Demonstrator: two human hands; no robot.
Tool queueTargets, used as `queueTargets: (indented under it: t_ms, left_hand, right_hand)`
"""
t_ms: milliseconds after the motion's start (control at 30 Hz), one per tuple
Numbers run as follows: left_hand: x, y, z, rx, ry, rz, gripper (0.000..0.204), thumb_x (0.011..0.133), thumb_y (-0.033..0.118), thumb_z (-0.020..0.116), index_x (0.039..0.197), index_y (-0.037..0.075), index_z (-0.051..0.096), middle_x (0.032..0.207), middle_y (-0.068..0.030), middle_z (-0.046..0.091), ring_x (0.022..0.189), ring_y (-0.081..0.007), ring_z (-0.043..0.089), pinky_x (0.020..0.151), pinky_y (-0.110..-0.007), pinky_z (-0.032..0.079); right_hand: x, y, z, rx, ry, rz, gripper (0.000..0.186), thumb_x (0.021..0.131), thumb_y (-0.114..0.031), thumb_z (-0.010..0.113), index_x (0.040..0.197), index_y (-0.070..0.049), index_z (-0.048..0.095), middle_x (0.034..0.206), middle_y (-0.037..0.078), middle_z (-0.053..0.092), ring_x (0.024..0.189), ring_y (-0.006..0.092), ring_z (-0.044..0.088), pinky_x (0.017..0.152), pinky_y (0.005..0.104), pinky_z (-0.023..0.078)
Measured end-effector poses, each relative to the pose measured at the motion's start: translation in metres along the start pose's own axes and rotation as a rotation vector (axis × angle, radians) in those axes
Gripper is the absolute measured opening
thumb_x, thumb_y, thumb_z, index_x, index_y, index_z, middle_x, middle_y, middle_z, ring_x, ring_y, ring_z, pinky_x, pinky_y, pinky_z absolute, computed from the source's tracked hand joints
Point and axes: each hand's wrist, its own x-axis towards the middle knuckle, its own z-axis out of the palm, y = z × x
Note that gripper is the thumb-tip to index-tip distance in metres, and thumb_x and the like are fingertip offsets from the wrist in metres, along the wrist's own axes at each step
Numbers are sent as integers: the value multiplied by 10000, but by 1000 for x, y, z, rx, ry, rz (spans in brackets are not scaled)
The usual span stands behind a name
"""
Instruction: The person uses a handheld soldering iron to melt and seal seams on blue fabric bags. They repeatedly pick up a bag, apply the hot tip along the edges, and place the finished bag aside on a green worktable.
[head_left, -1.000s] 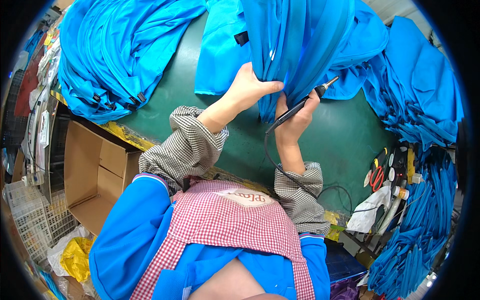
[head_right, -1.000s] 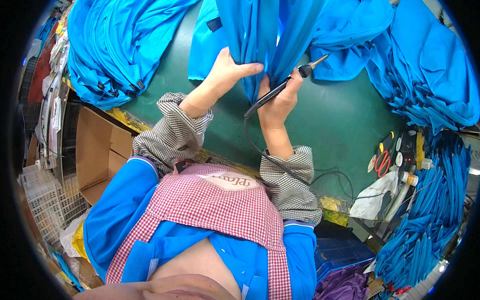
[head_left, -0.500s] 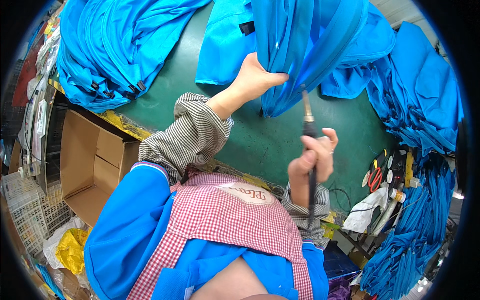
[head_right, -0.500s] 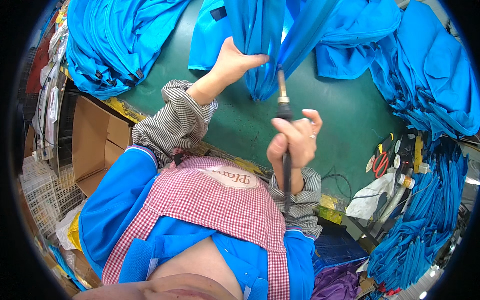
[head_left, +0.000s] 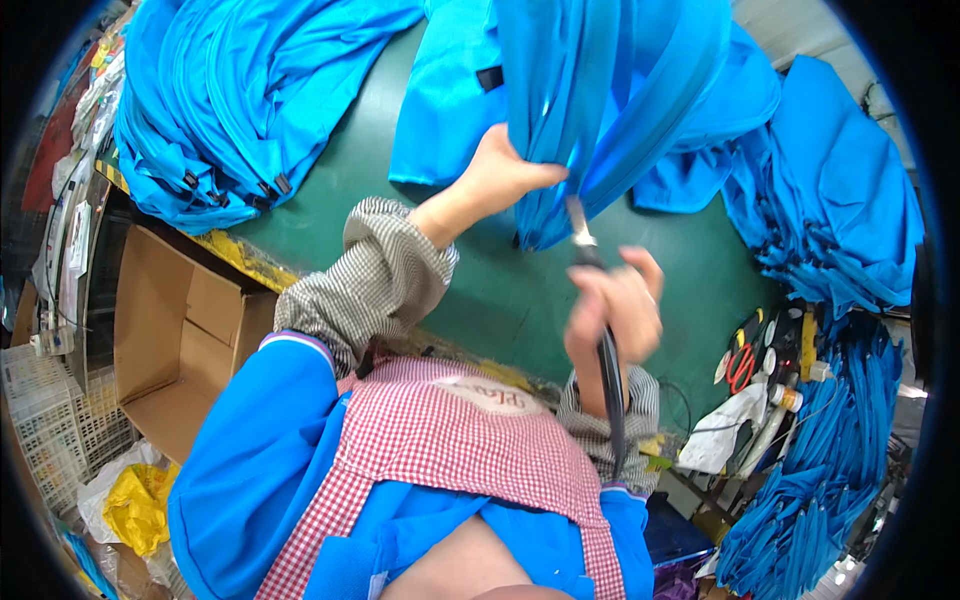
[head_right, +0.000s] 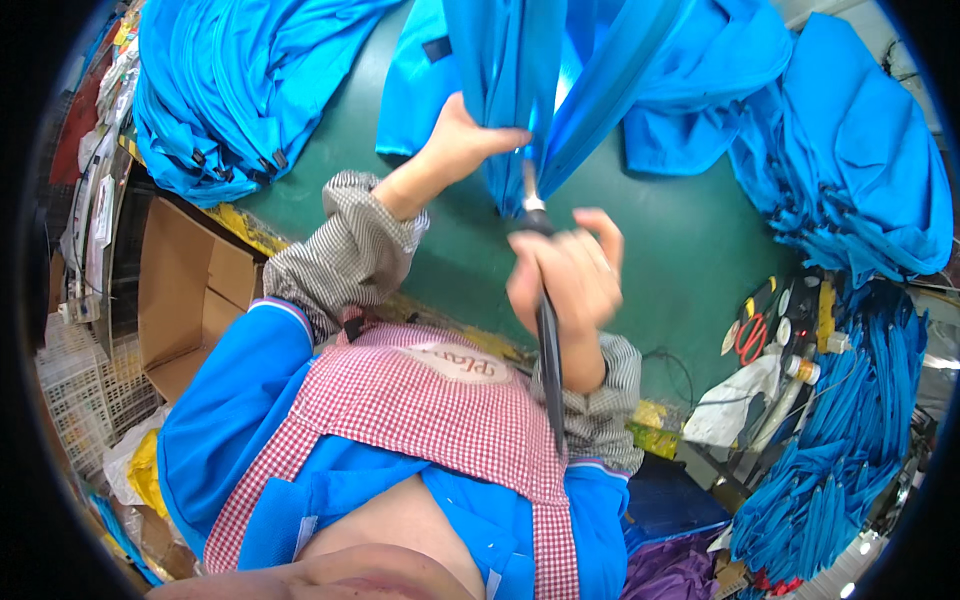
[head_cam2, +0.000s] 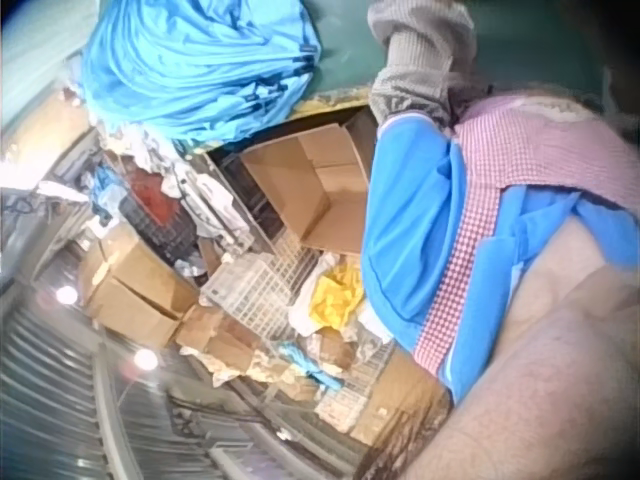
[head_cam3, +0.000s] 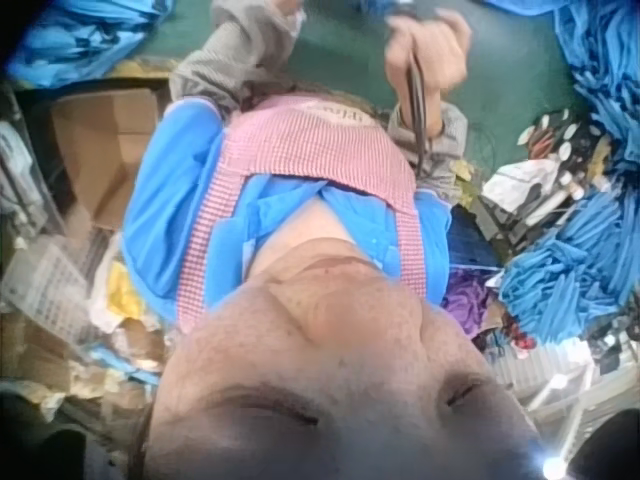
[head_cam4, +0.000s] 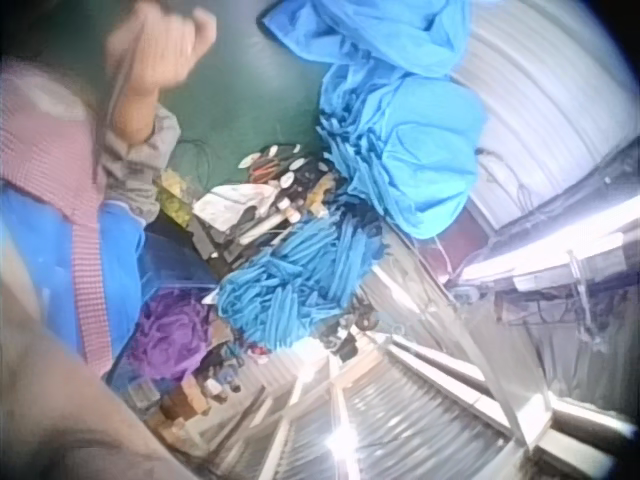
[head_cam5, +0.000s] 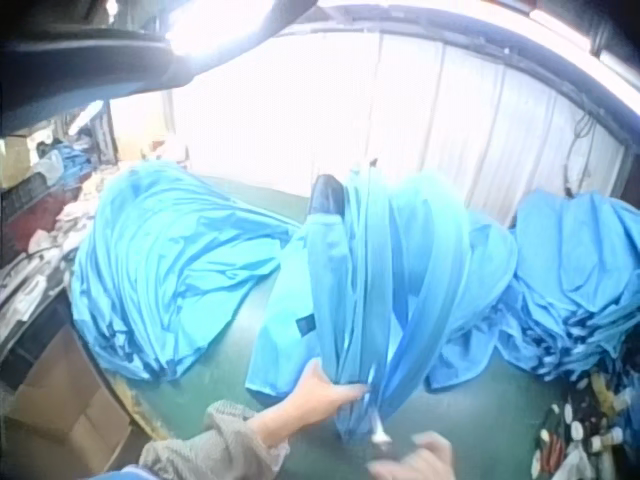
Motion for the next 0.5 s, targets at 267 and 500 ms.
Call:
queueTargets:
  t_ms: [267,500]
  left_hand:
    - [-56,55,25,637,-672,-293,616,762,309,780,1171,-70,520,1034,-216,636,1003,-320,621,849,-400,487]
    - [49,276,-67,1306,54,989,407,800,268,668,1122,26,607,971,-181,659,945,-327,621,834,-379,484]
  right_hand:
    - [74,57,49,-35,212,16,166,786,18,665,926,-35,594,1173,367,547,1041,460,595,824,378,509]
    - [119,9,-86,-230,157,-340,295,825,10,608,1113,13,545,1096,265,616,869,310,614,790,368,489]
